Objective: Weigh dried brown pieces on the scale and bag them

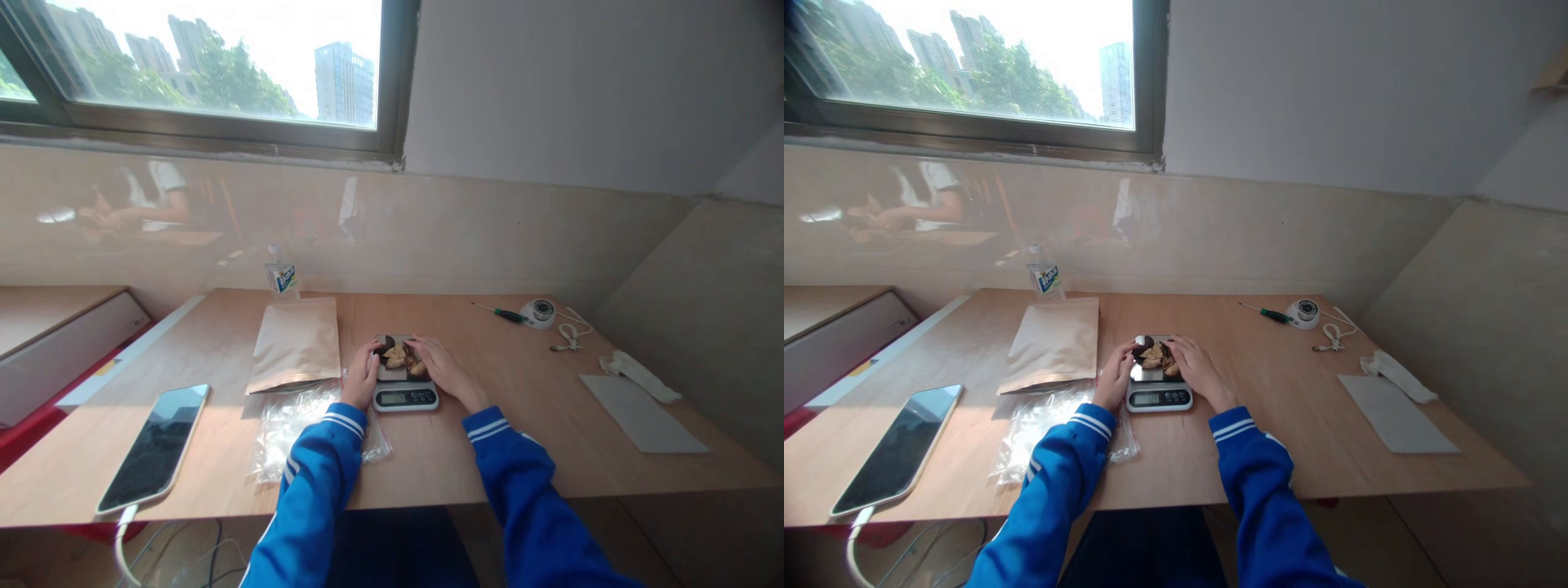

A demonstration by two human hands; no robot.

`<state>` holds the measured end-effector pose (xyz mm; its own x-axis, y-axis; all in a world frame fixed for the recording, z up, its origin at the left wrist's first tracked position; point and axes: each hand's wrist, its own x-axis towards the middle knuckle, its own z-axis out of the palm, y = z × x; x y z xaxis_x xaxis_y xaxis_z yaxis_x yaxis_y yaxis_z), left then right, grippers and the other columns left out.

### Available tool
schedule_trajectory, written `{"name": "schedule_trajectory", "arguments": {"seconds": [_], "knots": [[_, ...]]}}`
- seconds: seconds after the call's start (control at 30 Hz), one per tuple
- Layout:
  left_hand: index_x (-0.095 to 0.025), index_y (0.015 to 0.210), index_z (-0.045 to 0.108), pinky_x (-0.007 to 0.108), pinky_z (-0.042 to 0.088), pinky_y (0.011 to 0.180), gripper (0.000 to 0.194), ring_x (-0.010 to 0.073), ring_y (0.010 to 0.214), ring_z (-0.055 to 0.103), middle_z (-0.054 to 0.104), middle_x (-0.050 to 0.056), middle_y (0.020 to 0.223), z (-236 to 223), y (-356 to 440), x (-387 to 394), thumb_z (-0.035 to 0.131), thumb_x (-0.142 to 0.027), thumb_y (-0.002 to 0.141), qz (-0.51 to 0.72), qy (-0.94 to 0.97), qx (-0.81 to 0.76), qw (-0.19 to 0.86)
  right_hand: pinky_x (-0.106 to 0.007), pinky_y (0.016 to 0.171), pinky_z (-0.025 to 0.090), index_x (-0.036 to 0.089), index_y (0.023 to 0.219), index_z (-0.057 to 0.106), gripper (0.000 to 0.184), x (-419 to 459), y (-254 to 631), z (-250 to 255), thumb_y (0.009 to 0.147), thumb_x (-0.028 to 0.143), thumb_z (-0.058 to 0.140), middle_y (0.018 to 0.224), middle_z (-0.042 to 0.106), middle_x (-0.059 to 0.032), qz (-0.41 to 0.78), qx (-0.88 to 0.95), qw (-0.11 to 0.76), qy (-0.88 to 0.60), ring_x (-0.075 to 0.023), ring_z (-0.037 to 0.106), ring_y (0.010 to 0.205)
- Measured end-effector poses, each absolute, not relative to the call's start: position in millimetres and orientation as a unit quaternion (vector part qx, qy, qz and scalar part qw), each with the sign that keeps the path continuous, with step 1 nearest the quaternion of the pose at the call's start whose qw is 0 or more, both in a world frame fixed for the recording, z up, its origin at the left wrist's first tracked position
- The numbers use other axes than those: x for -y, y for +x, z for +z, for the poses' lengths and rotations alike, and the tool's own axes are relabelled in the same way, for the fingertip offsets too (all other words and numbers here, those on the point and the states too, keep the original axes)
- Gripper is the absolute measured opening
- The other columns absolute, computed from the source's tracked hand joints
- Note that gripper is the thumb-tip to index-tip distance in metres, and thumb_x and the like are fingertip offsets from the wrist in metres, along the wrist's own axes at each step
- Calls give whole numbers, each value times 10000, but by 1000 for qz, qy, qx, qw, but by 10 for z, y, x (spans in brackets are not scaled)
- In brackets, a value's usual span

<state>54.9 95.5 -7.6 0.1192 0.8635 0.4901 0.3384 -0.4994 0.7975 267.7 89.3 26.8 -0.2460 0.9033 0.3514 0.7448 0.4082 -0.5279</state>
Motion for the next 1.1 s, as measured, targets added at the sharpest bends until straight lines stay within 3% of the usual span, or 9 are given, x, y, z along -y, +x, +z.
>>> {"name": "schedule_trajectory", "arguments": {"seconds": [0.17, 0.4, 0.57, 0.73, 1.1], "knots": [[-170, 1150, 558, 408, 399, 1040, 324, 212, 1225, 509, 583, 132, 1255, -60, 546, -952, 371, -323, 936, 504, 703, -427, 262, -475, 1021, 348, 199, 1159, 642, 503, -938, 2870, 129, 985, 410, 219, 1249, 605, -96, 56, 729, 278, -623, -258, 495, 1184], [-193, 1155, 547, 412, 405, 1031, 312, 210, 1237, 496, 557, 125, 1289, -66, 556, -951, 369, -329, 937, 497, 703, -429, 272, -444, 908, 398, 183, 936, 711, 502, -811, 3247, 93, 974, 365, 245, 1024, 653, -133, -19, 674, 284, -682, -271, 541, 999], [-189, 1132, 556, 412, 393, 1041, 299, 213, 1238, 493, 557, 130, 1278, -67, 557, -951, 385, -332, 934, 511, 697, -430, 262, -387, 902, 418, 190, 1005, 681, 281, -721, 3203, 5, 898, 293, 443, 1012, 641, -99, 47, 723, 280, -630, -241, 539, 994], [-190, 1120, 555, 410, 393, 1040, 288, 212, 1230, 499, 560, 125, 1273, -61, 555, -939, 389, -333, 935, 521, 688, -438, 253, -361, 845, 434, 189, 1040, 669, 259, -656, 3107, -49, 834, 300, 559, 975, 649, -84, 99, 728, 250, -631, -238, 554, 959], [-185, 1084, 569, 410, 444, 989, 251, 214, 1191, 526, 588, 122, 1211, -96, 555, -968, 421, -301, 916, 542, 666, -448, 247, -314, 700, 479, 168, 876, 651, 165, -732, 3229, -249, 750, 220, 557, 792, 602, -42, 137, 676, 332, -644, -189, 578, 763]]}}
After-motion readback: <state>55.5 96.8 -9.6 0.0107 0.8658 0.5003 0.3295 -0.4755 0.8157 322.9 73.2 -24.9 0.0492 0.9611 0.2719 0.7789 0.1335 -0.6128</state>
